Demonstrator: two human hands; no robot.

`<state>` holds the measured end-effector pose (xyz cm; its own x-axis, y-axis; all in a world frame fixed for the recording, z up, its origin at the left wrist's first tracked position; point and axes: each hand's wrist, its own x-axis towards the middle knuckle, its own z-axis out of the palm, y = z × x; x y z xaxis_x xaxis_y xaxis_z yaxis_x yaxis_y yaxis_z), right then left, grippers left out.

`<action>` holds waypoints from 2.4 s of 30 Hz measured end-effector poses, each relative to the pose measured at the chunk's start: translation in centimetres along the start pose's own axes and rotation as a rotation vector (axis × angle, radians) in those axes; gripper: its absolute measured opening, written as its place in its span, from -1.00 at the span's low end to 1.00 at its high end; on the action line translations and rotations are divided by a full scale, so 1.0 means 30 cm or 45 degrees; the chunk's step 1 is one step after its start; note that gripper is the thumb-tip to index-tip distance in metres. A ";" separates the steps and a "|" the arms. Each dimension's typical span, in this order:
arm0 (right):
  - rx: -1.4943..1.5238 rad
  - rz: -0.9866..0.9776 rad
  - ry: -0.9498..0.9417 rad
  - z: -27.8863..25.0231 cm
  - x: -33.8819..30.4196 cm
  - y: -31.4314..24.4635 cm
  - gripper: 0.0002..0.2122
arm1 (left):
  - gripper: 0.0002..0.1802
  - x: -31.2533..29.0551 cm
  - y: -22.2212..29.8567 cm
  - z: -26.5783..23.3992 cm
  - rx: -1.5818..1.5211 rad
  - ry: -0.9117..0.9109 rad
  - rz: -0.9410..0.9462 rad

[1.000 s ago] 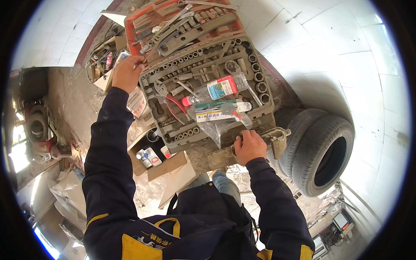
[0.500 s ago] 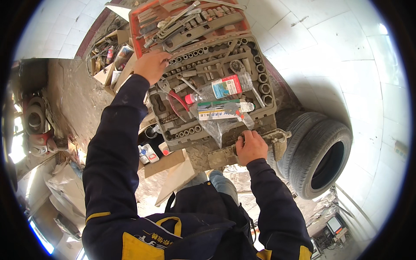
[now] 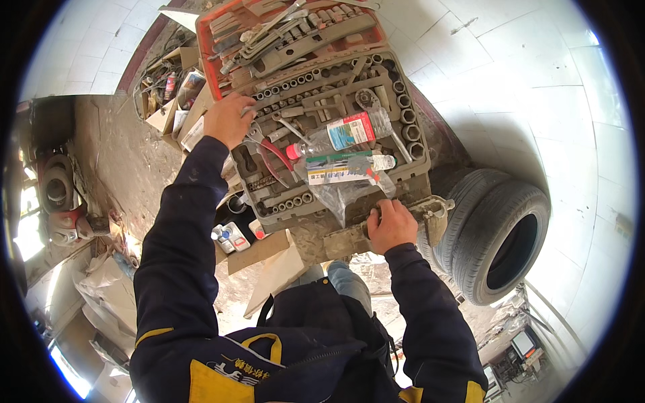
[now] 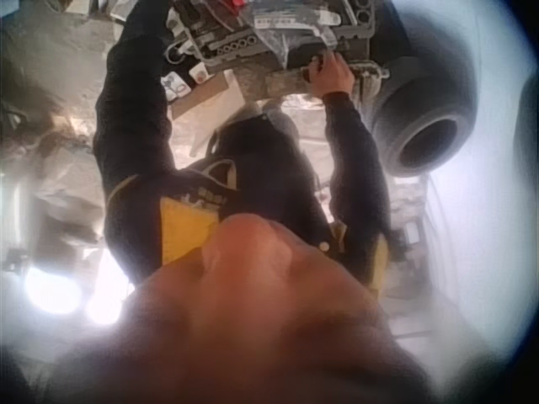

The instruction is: The person opens a toolbox and rearranges various hand tools, including wrenches, sockets, and pliers, into their designated slots. They also move a plastic bottle and a small plastic bag within the toolbox. The person briefly walks away and returns to continue organizing.

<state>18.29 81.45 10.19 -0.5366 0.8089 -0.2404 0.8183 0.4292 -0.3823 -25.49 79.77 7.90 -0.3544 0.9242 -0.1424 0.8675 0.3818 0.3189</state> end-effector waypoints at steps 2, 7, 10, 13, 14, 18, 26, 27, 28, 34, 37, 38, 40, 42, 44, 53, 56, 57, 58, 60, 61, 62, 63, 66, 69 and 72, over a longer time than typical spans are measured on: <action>-0.002 0.008 0.009 0.001 -0.001 -0.003 -0.84 | -0.72 -0.017 0.011 0.027 -0.004 0.039 -0.045; -0.008 0.007 0.015 0.006 0.001 -0.002 -0.85 | -0.72 -0.025 0.056 0.081 0.062 0.011 -0.145; -0.005 0.016 0.011 0.009 0.001 -0.002 -0.85 | -0.72 -0.011 0.065 0.104 0.047 0.065 -0.106; -0.010 0.020 0.003 0.006 0.001 -0.002 -0.86 | -0.71 0.010 0.056 0.118 0.078 0.056 -0.087; -0.015 0.019 0.000 0.007 0.001 -0.002 -0.86 | -0.71 0.012 0.050 0.119 0.076 0.050 -0.070; -0.010 0.009 0.007 0.009 0.001 -0.003 -0.85 | -0.65 -0.024 0.045 0.124 -0.042 0.255 -0.099; 0.003 0.023 -0.021 0.011 0.001 -0.001 -0.85 | -0.57 -0.167 0.048 0.127 -0.205 0.222 -0.524; -0.001 0.025 -0.027 0.011 0.001 0.000 -0.85 | -0.59 -0.183 0.051 0.131 -0.238 0.201 -0.536; -0.009 0.014 -0.024 0.011 0.003 0.003 -0.85 | -0.62 -0.208 0.065 0.141 -0.275 0.232 -0.495; 0.009 0.043 -0.064 0.024 -0.001 0.009 -0.85 | -0.62 -0.305 0.043 0.148 -0.301 0.345 -0.497; -0.007 0.056 -0.088 0.020 0.000 0.009 -0.85 | -0.63 -0.328 0.036 0.149 -0.343 0.321 -0.516; -0.008 0.053 -0.092 0.019 0.000 0.008 -0.84 | -0.64 -0.334 0.036 0.150 -0.352 0.318 -0.520; -0.016 0.053 -0.096 0.018 0.000 0.007 -0.84 | -0.64 -0.339 0.029 0.148 -0.374 0.309 -0.521; -0.016 0.055 -0.089 0.017 -0.001 0.007 -0.84 | -0.65 -0.328 0.015 0.142 -0.370 0.288 -0.501; -0.030 0.056 -0.092 0.018 -0.001 0.008 -0.84 | -0.67 -0.295 -0.009 0.133 -0.339 0.233 -0.480; -0.036 0.061 -0.106 0.019 -0.001 0.013 -0.85 | -0.58 -0.134 0.010 0.119 0.026 0.090 -0.603; -0.032 0.059 -0.103 0.018 0.000 0.012 -0.85 | -0.53 -0.115 0.031 0.132 0.086 0.126 -0.659; -0.015 0.061 -0.100 0.019 -0.001 0.011 -0.85 | -0.52 -0.113 0.035 0.138 0.086 0.178 -0.675; -0.032 0.053 -0.101 0.016 -0.001 0.009 -0.85 | -0.52 -0.112 0.038 0.144 0.058 0.182 -0.719; -0.038 0.046 -0.100 0.013 0.000 0.008 -0.85 | -0.52 -0.110 0.043 0.161 0.005 0.200 -0.807; -0.034 0.048 -0.099 0.012 -0.001 0.007 -0.85 | -0.53 -0.112 0.042 0.169 -0.008 0.230 -0.804; -0.030 0.049 -0.098 0.013 -0.002 0.005 -0.85 | -0.53 -0.115 0.040 0.177 -0.017 0.256 -0.807; -0.016 0.055 -0.098 0.012 -0.001 0.006 -0.85 | -0.54 -0.115 0.039 0.183 -0.030 0.257 -0.824; -0.008 0.045 -0.086 0.014 -0.002 0.006 -0.85 | -0.57 -0.117 0.032 0.198 -0.048 0.302 -0.843; -0.009 0.053 -0.081 0.016 -0.002 0.005 -0.85 | -0.62 -0.129 0.035 0.210 -0.158 0.445 -0.812; -0.011 0.068 -0.086 0.014 -0.002 0.005 -0.85 | -0.70 -0.145 0.001 0.200 -0.428 0.576 -0.764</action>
<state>18.36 81.29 9.77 -0.5045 0.8020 -0.3198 0.8477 0.3899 -0.3596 -21.83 75.69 2.90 -0.8934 0.4491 -0.0092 0.3603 0.7287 0.5825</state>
